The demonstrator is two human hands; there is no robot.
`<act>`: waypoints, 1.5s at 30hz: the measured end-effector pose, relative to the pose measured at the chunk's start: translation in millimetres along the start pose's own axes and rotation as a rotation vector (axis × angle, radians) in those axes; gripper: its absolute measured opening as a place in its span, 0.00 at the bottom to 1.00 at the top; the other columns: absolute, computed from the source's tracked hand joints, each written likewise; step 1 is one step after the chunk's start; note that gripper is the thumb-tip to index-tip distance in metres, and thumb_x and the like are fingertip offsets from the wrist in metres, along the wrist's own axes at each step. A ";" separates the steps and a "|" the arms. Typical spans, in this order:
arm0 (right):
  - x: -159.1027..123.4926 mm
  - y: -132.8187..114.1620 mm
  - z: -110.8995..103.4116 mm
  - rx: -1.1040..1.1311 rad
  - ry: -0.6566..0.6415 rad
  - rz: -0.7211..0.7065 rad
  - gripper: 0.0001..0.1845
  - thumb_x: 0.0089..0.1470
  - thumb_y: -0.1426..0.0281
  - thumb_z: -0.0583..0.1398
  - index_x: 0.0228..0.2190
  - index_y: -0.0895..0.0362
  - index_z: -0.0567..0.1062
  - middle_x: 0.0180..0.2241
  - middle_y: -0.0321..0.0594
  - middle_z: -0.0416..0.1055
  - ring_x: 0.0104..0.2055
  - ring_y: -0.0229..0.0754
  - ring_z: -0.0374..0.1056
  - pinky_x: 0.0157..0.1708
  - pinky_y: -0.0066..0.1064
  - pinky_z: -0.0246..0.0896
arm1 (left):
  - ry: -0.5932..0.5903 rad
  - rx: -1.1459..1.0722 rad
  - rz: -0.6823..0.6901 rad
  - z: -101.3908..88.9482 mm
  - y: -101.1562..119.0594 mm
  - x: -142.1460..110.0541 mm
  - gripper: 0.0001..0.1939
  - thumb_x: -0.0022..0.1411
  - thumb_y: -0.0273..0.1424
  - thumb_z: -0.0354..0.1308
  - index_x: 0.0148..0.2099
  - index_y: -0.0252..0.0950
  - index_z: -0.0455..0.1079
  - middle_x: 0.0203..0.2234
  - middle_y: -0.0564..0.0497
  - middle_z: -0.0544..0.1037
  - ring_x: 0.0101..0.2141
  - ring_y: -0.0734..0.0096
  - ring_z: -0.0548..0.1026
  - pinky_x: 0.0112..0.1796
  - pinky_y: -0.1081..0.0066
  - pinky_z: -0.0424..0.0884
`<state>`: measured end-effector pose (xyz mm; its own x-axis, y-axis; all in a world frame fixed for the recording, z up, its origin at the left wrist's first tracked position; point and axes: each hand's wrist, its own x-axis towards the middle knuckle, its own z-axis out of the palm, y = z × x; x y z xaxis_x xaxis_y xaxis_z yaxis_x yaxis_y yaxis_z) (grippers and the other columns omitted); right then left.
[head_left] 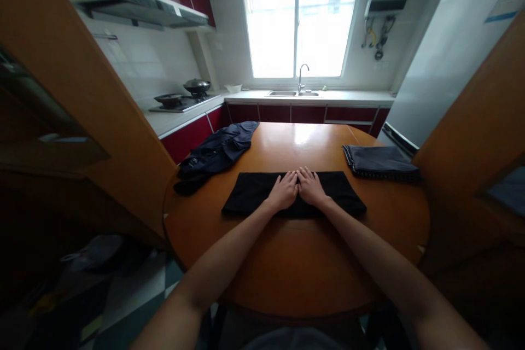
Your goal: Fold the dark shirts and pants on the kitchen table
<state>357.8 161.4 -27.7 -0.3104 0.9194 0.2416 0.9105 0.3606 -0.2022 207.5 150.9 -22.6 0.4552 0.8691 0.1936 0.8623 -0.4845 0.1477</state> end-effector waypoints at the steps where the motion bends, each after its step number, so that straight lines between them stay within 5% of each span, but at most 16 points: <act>1: -0.8 -2.7 6.5 -0.012 -0.022 0.017 0.31 0.65 0.69 0.48 0.67 0.62 0.57 0.70 0.51 0.50 0.72 0.52 0.42 0.67 0.52 0.39 | -0.019 0.012 -0.001 7.5 2.6 0.7 0.28 0.73 0.33 0.39 0.72 0.32 0.52 0.70 0.43 0.54 0.69 0.59 0.50 0.65 0.51 0.49; 9: -11.1 27.8 6.2 0.024 -0.109 0.188 0.36 0.67 0.53 0.45 0.68 0.60 0.53 0.71 0.50 0.46 0.73 0.50 0.39 0.68 0.52 0.33 | -0.005 0.013 -0.098 7.5 -14.6 -15.8 0.33 0.74 0.47 0.38 0.73 0.38 0.48 0.71 0.47 0.50 0.70 0.58 0.45 0.67 0.50 0.41; 16: -29.8 91.5 0.3 -0.001 -0.170 0.221 0.35 0.68 0.52 0.43 0.69 0.55 0.52 0.72 0.47 0.39 0.74 0.50 0.31 0.68 0.58 0.27 | -0.079 -0.057 -0.323 -14.4 -90.3 -58.5 0.36 0.72 0.50 0.38 0.73 0.34 0.47 0.71 0.41 0.49 0.70 0.54 0.45 0.66 0.49 0.42; 21: -35.3 103.7 -6.0 0.048 -0.131 0.278 0.35 0.66 0.53 0.48 0.68 0.56 0.56 0.72 0.48 0.40 0.74 0.53 0.32 0.67 0.60 0.30 | -0.104 -0.008 -0.427 -23.1 -125.3 -78.3 0.36 0.72 0.50 0.37 0.73 0.34 0.49 0.71 0.38 0.47 0.70 0.51 0.45 0.64 0.41 0.44; 24: -32.9 110.4 -13.7 0.125 -0.009 0.355 0.32 0.64 0.58 0.53 0.64 0.62 0.63 0.68 0.56 0.52 0.71 0.54 0.47 0.67 0.50 0.43 | -0.089 0.034 -0.480 -28.0 -114.0 -67.2 0.36 0.72 0.50 0.38 0.72 0.32 0.50 0.71 0.34 0.47 0.70 0.46 0.45 0.63 0.37 0.42; 27: -33.5 126.7 -23.8 0.201 0.147 0.517 0.28 0.62 0.64 0.55 0.59 0.66 0.70 0.57 0.60 0.69 0.61 0.53 0.66 0.60 0.39 0.59 | -0.008 0.068 -0.353 -28.7 -74.0 -43.8 0.35 0.72 0.47 0.40 0.71 0.28 0.51 0.70 0.32 0.49 0.70 0.46 0.44 0.64 0.39 0.40; 33: -41.7 151.3 -34.2 0.383 0.121 0.653 0.14 0.53 0.67 0.63 0.39 0.62 0.81 0.42 0.55 0.79 0.47 0.54 0.76 0.48 0.37 0.68 | -0.024 -0.088 -0.091 -2.6 10.0 1.6 0.30 0.74 0.43 0.40 0.72 0.35 0.53 0.70 0.40 0.53 0.70 0.54 0.49 0.65 0.48 0.46; 40: -48.0 153.4 -46.9 0.801 0.010 0.789 0.08 0.46 0.69 0.69 0.24 0.61 0.78 0.23 0.45 0.77 0.24 0.43 0.73 0.22 0.28 0.65 | -0.041 -0.063 -0.050 17.3 7.9 2.5 0.33 0.71 0.45 0.44 0.72 0.37 0.52 0.71 0.44 0.49 0.70 0.55 0.44 0.67 0.50 0.40; 45: -55.7 150.4 -64.0 1.107 -0.195 0.800 0.05 0.48 0.73 0.68 0.25 0.60 0.78 0.26 0.44 0.78 0.24 0.39 0.72 0.20 0.25 0.65 | -0.044 -0.075 -0.064 16.0 7.4 3.2 0.32 0.71 0.44 0.44 0.72 0.38 0.53 0.71 0.45 0.50 0.70 0.54 0.44 0.67 0.49 0.41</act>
<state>529.5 154.4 -10.9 0.0732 0.9071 -0.4145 0.1964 -0.4206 -0.8857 218.9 151.7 -36.5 0.4105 0.9013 0.1388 0.8715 -0.4325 0.2313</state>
